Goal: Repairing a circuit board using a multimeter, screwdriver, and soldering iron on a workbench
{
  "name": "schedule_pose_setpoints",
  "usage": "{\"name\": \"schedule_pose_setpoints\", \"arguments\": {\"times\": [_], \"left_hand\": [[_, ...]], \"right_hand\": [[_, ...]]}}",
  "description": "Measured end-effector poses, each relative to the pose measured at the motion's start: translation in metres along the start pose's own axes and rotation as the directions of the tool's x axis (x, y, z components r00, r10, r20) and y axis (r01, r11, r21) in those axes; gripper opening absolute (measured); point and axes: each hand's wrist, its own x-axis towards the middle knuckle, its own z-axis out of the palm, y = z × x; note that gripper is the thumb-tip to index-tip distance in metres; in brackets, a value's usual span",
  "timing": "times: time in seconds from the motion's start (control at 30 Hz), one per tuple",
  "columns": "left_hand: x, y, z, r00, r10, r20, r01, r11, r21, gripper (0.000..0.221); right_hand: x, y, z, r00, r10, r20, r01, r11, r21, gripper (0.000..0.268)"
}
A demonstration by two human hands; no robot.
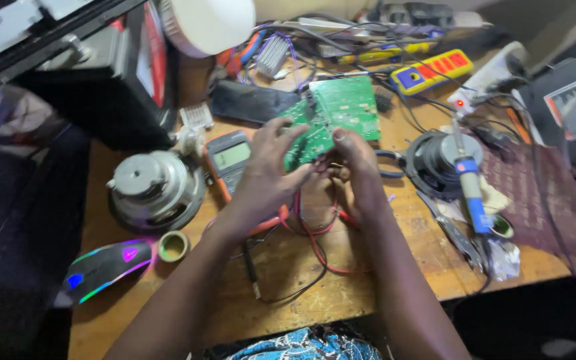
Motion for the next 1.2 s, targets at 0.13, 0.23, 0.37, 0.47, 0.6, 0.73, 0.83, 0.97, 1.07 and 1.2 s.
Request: {"name": "schedule_pose_setpoints", "arguments": {"times": [0.13, 0.23, 0.37, 0.47, 0.6, 0.73, 0.83, 0.97, 1.07, 1.2], "left_hand": [[-0.006, -0.021, 0.018, 0.996, -0.017, -0.086, 0.012, 0.998, -0.064, 0.059], [-0.005, -0.024, 0.023, 0.976, -0.139, -0.166, 0.078, 0.941, -0.330, 0.065], [-0.005, -0.016, 0.023, 0.935, -0.354, -0.019, 0.212, 0.602, -0.770, 0.064], [-0.007, -0.017, 0.025, 0.917, -0.397, 0.030, 0.233, 0.474, -0.849, 0.066], [-0.007, -0.006, 0.024, 0.894, -0.436, 0.104, 0.248, 0.288, -0.925, 0.068], [-0.003, -0.011, 0.021, 0.890, -0.423, 0.170, 0.310, 0.289, -0.906, 0.064], [-0.005, -0.024, 0.030, 0.851, -0.484, 0.206, 0.345, 0.219, -0.913, 0.053], [-0.003, -0.015, 0.031, 0.830, -0.507, 0.231, 0.362, 0.176, -0.915, 0.039], [-0.002, -0.006, 0.029, 0.817, -0.535, 0.216, 0.361, 0.183, -0.915, 0.036], [-0.001, -0.007, 0.031, 0.808, -0.554, 0.199, 0.358, 0.194, -0.913, 0.037]], "right_hand": [[0.005, -0.001, -0.005, 0.990, -0.091, 0.103, 0.105, 0.985, -0.134, 0.041], [-0.002, -0.015, 0.007, 0.968, -0.190, 0.165, 0.211, 0.969, -0.126, 0.053], [-0.011, -0.032, 0.014, 0.931, -0.276, 0.237, 0.352, 0.849, -0.394, 0.055], [-0.011, -0.035, 0.009, 0.903, -0.308, 0.298, 0.421, 0.768, -0.482, 0.058], [-0.014, -0.040, 0.008, 0.877, -0.316, 0.363, 0.463, 0.757, -0.461, 0.056], [-0.008, -0.039, 0.004, 0.851, -0.388, 0.354, 0.519, 0.720, -0.460, 0.050], [-0.009, -0.038, 0.001, 0.873, -0.378, 0.309, 0.484, 0.756, -0.442, 0.042], [-0.007, -0.037, -0.002, 0.871, -0.383, 0.307, 0.484, 0.774, -0.408, 0.037], [-0.010, -0.039, 0.002, 0.864, -0.390, 0.319, 0.496, 0.768, -0.405, 0.034], [-0.013, -0.042, 0.008, 0.857, -0.401, 0.323, 0.510, 0.750, -0.422, 0.033]]}}
